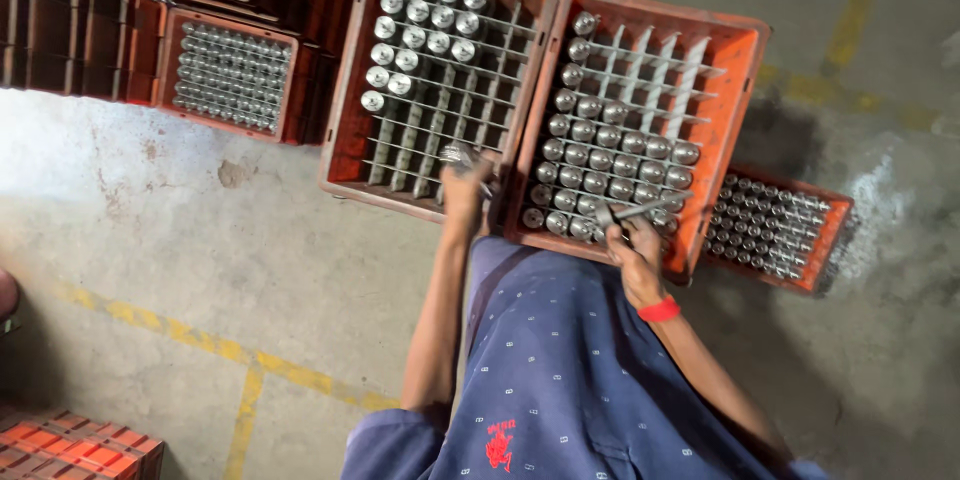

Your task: The person uses a metal rod to lift small cylindrical metal parts from a red crate and places them into a second crate with a grid insert. The person repeats this transfer across multiple crates, stacking filled crates on a metal cart.

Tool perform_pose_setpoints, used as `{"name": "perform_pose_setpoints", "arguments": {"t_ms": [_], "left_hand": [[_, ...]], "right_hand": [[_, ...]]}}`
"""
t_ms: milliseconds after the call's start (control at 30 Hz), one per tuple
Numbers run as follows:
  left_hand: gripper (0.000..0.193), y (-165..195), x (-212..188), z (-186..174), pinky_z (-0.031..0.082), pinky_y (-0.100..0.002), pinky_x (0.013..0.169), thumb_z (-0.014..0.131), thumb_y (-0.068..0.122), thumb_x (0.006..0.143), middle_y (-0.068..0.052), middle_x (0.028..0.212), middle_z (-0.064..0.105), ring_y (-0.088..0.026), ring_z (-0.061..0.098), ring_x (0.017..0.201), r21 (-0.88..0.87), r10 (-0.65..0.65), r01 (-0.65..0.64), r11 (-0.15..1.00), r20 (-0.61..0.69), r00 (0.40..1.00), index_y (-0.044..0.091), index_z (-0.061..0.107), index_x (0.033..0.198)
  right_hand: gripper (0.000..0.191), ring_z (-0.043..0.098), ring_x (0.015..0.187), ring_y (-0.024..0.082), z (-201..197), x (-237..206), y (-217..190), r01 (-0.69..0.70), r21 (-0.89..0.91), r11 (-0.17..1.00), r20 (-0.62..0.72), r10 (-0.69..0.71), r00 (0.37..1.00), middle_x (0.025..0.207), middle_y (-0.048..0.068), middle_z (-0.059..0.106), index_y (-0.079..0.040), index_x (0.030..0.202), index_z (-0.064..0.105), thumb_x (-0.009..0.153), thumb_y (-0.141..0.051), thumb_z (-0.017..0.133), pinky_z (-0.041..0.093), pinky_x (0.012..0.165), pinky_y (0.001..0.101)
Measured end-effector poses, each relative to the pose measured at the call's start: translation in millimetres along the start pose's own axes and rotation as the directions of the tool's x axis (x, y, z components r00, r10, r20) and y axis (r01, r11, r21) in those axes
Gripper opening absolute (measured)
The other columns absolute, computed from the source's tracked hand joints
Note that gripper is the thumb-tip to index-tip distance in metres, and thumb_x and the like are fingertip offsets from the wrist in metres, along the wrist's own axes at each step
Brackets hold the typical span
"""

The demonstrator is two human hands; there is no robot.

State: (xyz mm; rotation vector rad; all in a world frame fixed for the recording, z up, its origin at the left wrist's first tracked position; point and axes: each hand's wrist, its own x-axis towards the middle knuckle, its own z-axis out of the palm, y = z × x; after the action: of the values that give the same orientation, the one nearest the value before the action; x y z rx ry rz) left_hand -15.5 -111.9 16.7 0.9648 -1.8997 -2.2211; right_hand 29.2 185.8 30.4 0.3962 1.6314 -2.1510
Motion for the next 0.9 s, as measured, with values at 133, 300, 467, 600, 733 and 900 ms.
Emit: {"name": "perform_pose_setpoints", "arguments": {"t_ms": [133, 300, 467, 600, 733, 900], "left_hand": [[0.027, -28, -64, 54, 0.055, -0.039, 0.065, 0.077, 0.014, 0.075, -0.010, 0.078, 0.071, -0.023, 0.070, 0.072, 0.428, 0.140, -0.247, 0.870, 0.266, 0.954, 0.008, 0.070, 0.101], [0.035, -44, -110, 94, 0.052, -0.050, 0.070, 0.085, 0.019, 0.075, -0.020, 0.086, 0.073, -0.042, 0.069, 0.085, 0.609, 0.083, -0.342, 0.716, 0.411, 0.908, 0.007, 0.066, 0.102], [0.037, -54, -110, 119, 0.053, -0.052, 0.073, 0.081, 0.023, 0.073, -0.019, 0.088, 0.074, -0.041, 0.071, 0.085, 0.655, 0.028, -0.433, 0.620, 0.533, 0.846, 0.012, 0.070, 0.107], [0.044, -61, -115, 133, 0.054, -0.051, 0.075, 0.082, 0.030, 0.071, -0.022, 0.087, 0.073, -0.042, 0.071, 0.085, 0.607, -0.058, -0.426, 0.671, 0.615, 0.786, 0.010, 0.069, 0.108], [0.057, -62, -95, 139, 0.056, -0.051, 0.071, 0.085, 0.044, 0.081, -0.022, 0.089, 0.074, -0.040, 0.073, 0.083, 0.536, 0.006, -0.555, 0.636, 0.716, 0.698, 0.011, 0.064, 0.123], [0.075, -65, -5, 173, 0.059, -0.041, 0.051, 0.073, 0.027, 0.094, -0.021, 0.118, 0.066, -0.030, 0.070, 0.075, 0.606, 0.157, -0.751, 0.262, 0.741, 0.653, 0.016, 0.034, 0.157]], "right_hand": [[0.050, 0.051, 0.079, 0.002, 3, 5, -13, 0.089, -0.050, 0.995, 0.071, -0.086, 0.994, 0.100, -0.002, 0.061, -0.001, 0.139, 0.061, 0.088, 0.001, 0.064, 0.041, 0.068, 0.0192], [0.042, 0.060, 0.112, 0.011, -17, -7, -21, 0.238, -0.105, 0.966, 0.145, -0.222, 0.964, 0.129, 0.010, 0.066, 0.000, 0.134, 0.056, 0.099, -0.016, 0.072, 0.048, 0.096, 0.0248], [0.046, 0.063, 0.120, 0.016, -54, -14, -4, 0.323, -0.188, 0.928, 0.216, -0.282, 0.935, 0.141, 0.011, 0.062, 0.000, 0.134, 0.056, 0.096, -0.018, 0.074, 0.052, 0.100, 0.0285], [0.043, 0.064, 0.118, 0.016, -93, -3, 10, 0.279, -0.175, 0.944, 0.252, -0.231, 0.940, 0.138, 0.011, 0.064, 0.001, 0.133, 0.057, 0.095, -0.009, 0.074, 0.052, 0.099, 0.0290], [0.037, 0.061, 0.094, 0.006, -123, 5, 8, 0.152, -0.017, 0.988, 0.007, -0.152, 0.988, 0.118, 0.005, 0.068, 0.000, 0.136, 0.059, 0.100, -0.001, 0.068, 0.050, 0.081, 0.0220], [0.032, 0.042, 0.062, 0.000, -147, 9, -17, 0.215, 0.131, 0.968, -0.234, -0.180, 0.955, 0.097, -0.005, 0.062, -0.005, 0.132, 0.058, 0.100, -0.002, 0.061, 0.035, 0.054, 0.0182]]}}
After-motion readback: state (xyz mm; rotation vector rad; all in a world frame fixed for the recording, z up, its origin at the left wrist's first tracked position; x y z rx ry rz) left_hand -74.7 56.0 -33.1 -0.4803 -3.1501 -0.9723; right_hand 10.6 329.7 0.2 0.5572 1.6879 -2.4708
